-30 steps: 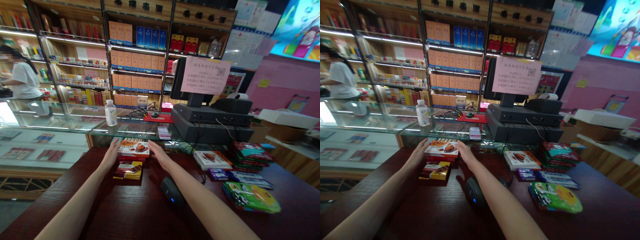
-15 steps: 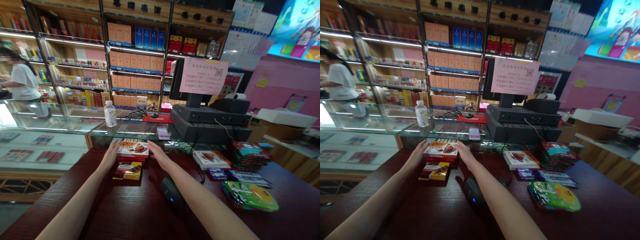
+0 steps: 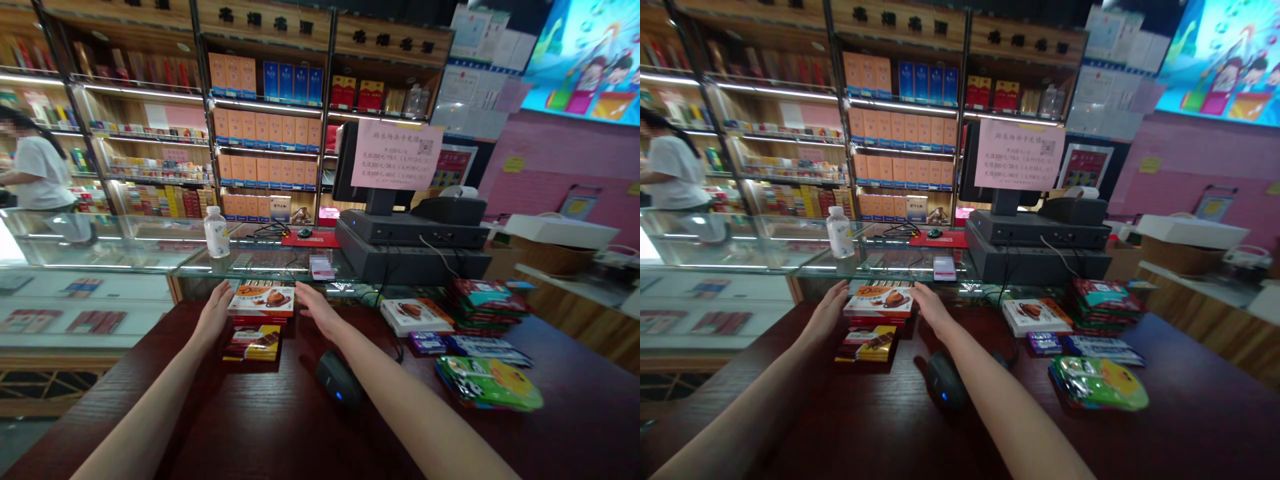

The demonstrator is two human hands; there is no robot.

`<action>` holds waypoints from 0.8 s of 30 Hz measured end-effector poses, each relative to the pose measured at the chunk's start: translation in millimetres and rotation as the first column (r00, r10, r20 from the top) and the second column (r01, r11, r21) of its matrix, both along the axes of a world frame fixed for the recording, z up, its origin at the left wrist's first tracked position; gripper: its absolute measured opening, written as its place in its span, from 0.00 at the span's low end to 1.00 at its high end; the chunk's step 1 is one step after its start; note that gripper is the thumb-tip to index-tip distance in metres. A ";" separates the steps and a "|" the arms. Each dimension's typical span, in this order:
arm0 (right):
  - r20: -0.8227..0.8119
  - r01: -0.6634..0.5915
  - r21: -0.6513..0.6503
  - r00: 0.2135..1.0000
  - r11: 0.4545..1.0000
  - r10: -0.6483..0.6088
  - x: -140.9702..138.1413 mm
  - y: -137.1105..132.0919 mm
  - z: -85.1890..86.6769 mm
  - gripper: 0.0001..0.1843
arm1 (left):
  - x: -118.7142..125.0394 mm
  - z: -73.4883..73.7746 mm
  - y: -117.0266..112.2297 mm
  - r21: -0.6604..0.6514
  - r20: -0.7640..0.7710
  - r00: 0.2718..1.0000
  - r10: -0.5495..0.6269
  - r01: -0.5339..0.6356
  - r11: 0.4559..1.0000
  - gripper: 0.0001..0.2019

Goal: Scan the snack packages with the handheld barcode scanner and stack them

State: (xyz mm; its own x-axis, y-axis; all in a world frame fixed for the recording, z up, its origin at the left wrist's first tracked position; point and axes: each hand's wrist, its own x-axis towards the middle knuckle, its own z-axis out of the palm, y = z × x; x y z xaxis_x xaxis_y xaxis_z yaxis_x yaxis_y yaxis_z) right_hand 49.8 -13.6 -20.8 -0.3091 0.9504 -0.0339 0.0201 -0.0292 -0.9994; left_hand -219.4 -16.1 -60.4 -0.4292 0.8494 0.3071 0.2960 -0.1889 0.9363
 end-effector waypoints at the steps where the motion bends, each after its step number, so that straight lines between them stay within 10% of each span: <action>1: 0.007 0.007 0.011 1.000 1.000 -0.007 2.1 -1.3 0.2 0.33 | 2.3 3.4 -2.9 0.000 -0.016 1.000 0.002 -0.002 1.000 0.29; 14: 0.114 0.100 0.231 0.985 0.968 -0.129 45.5 -27.0 6.5 0.20 | 69.0 60.7 -43.6 -0.015 -0.372 0.927 -0.040 0.037 0.999 0.22; 24: 0.167 0.149 0.455 0.954 0.878 -0.248 102.5 -39.3 -7.2 0.18 | 130.2 63.1 -42.4 0.023 -0.457 0.866 -0.201 0.237 0.971 0.21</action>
State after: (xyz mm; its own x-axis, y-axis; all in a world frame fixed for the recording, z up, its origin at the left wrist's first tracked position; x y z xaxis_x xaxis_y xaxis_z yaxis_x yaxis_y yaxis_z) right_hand 152.3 -52.9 -28.0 -0.1448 0.9248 0.3517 0.2738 0.3790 -0.8839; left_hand -89.3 -58.5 2.7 -0.0354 0.8716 0.4888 0.6230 -0.3632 0.6928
